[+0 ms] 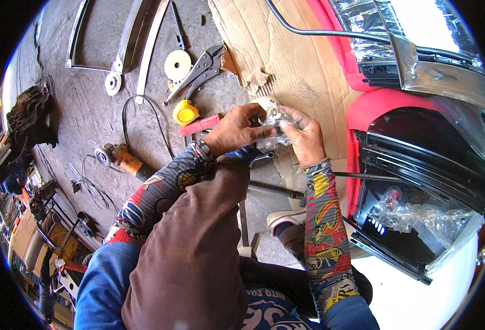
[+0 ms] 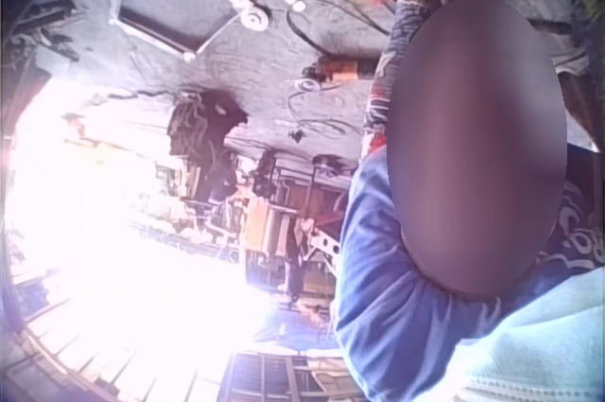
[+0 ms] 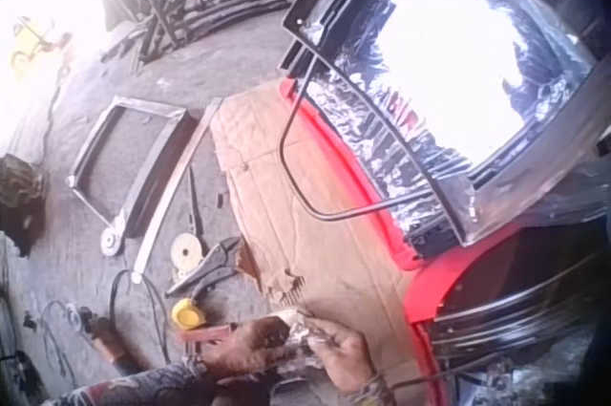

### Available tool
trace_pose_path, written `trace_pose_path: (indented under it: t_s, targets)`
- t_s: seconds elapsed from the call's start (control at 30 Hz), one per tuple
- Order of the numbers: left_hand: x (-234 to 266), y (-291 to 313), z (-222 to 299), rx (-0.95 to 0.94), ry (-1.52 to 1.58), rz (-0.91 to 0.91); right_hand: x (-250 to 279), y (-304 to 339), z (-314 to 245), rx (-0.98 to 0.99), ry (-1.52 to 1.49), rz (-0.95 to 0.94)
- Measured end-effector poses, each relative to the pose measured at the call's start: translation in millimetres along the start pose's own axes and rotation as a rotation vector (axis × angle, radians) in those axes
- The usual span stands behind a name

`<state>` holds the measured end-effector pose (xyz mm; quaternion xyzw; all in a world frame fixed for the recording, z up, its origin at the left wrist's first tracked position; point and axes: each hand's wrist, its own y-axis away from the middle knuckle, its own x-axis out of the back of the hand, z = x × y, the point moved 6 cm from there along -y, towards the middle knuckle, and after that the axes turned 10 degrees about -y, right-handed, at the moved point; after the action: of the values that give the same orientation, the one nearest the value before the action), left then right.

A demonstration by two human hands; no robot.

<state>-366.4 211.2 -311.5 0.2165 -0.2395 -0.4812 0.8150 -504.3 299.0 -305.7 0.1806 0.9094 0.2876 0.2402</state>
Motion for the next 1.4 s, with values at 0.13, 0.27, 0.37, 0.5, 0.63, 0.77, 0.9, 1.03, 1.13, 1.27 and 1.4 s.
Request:
trace_pose_path:
  t_s: [0.13, 0.27, 0.37, 0.5, 0.63, 0.77, 0.9, 1.03, 1.13, 1.27, 1.4]
  targets:
    - [7, 1, 4, -0.002, -0.095, 0.053, -4, -2, -11, -0.068, -0.115, -0.052]
    - [11, 1, 9, 0.033, -0.043, 0.053, -4, 0, -14, -0.249, -0.283, -0.076]
    - [12, 1, 16, 0.002, -0.001, 0.091, -1, -1, -13, -0.251, -0.239, -0.036]
    - [16, 6, 27, -0.095, -0.308, 0.145, 2, -4, -4, -0.223, -0.189, -0.005]
    - [19, 16, 50, -0.373, -0.562, 0.265, 6, -2, 12, -0.264, -0.153, 0.074]
    - [8, 18, 60, -0.525, -0.699, 0.184, -1, -1, 11, -0.148, -0.122, 0.012]
    - [2, 16, 58, -0.554, -0.783, 0.110, 0, 2, 14, -0.168, -0.080, 0.075]
    - [9, 17, 50, -0.423, -0.453, 0.160, 2, 6, 19, -0.199, -0.151, 0.128]
    - [22, 15, 36, -0.249, -0.146, 0.254, 6, 2, 18, -0.170, -0.198, 0.175]
    - [31, 16, -11, 0.167, 0.563, 0.068, 7, -2, 8, -0.130, -0.352, 0.177]
    - [72, 14, -56, 0.259, 0.544, 0.284, 3, -1, -3, -0.081, -0.279, 0.131]
